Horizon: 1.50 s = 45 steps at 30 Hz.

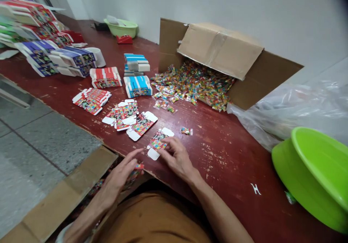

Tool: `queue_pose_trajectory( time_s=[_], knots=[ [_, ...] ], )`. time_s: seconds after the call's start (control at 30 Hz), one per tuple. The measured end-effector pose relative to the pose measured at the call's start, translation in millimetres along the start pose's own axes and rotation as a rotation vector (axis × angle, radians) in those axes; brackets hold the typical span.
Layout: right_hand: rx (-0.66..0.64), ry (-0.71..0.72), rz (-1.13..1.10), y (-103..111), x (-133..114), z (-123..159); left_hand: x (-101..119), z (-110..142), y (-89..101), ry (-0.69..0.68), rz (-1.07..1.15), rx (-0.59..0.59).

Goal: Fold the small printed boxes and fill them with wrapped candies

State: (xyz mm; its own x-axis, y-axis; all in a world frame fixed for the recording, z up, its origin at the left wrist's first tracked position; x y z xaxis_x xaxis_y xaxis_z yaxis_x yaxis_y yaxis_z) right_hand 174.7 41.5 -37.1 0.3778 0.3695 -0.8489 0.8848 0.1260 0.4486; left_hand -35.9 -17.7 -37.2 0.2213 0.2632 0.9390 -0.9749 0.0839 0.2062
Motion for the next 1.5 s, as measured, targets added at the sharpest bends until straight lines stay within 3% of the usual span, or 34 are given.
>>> queue_pose_trajectory(
  time_s=[0.1, 0.17, 0.23, 0.33, 0.43, 0.57, 0.67, 0.83, 0.93, 1.03, 1.1, 1.17, 1.27, 1.5],
  knots=[
    [0.084, -0.108, 0.328, 8.5, 19.7, -23.1, -7.5, 6.3, 22.9, -0.199, -0.52, 0.198],
    [0.029, -0.157, 0.483, 8.1, 27.2, -32.3, -0.9, -0.2, 17.5, -0.408, -0.75, 0.282],
    [-0.042, -0.192, 0.566, 5.2, 29.8, -35.5, 8.1, -15.8, -0.6, -0.558, -0.927, 0.294],
    [-0.102, -0.228, 0.59, 1.2, 29.4, -34.9, 15.2, -44.8, -29.5, -0.547, -1.156, 0.275],
    [-0.097, -0.281, 0.509, 0.1, 30.6, -34.8, 14.4, -60.9, -44.5, -0.498, -1.208, 0.232],
    [0.026, -0.331, 0.271, 3.6, 29.5, -34.9, 16.7, -60.7, -46.3, -0.489, -1.07, 0.216],
    [0.068, -0.277, 0.189, 11.9, 19.5, -33.8, 25.0, -60.1, -42.4, -0.443, -0.777, 0.187],
    [-0.092, -0.121, 0.112, 31.6, -0.8, -26.3, 38.8, -58.7, -42.2, -0.273, -0.246, -0.012],
    [-0.161, -0.149, 0.054, 42.7, -3.3, -10.8, 43.1, -43.4, -52.9, -0.292, -0.18, -0.036],
    [-0.144, -0.094, 0.168, 51.6, -4.4, 8.7, 36.1, -28.3, -67.8, -0.273, -0.12, -0.098],
    [-0.154, -0.058, 0.233, 54.5, -8.6, 21.5, 25.6, -20.6, -76.0, -0.133, 0.057, -0.252],
    [-0.194, -0.055, 0.227, 54.0, -15.3, 32.8, 16.4, -12.6, -82.0, 0.064, 0.325, -0.506],
    [-0.28, -0.135, 0.097, 46.6, -23.4, 44.4, 11.2, -3.4, -83.2, 0.229, 0.539, -0.829],
    [-0.486, -0.556, -0.439, 25.9, -28.8, 59.6, 5.4, -3.2, -81.9, 0.292, 0.387, -0.853]
  ],
)
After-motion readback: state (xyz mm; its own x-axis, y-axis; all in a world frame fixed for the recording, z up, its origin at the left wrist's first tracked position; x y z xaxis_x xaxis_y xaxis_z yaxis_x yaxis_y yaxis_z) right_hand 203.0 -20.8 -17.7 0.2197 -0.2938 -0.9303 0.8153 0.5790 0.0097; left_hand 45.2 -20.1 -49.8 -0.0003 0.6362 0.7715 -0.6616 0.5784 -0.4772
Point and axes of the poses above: each hand's wrist, its own z-axis away from the middle knuckle, its own y-axis out of the back of the hand, x = y × z, the point moved 2 cm from there along -z, towards the middle knuckle
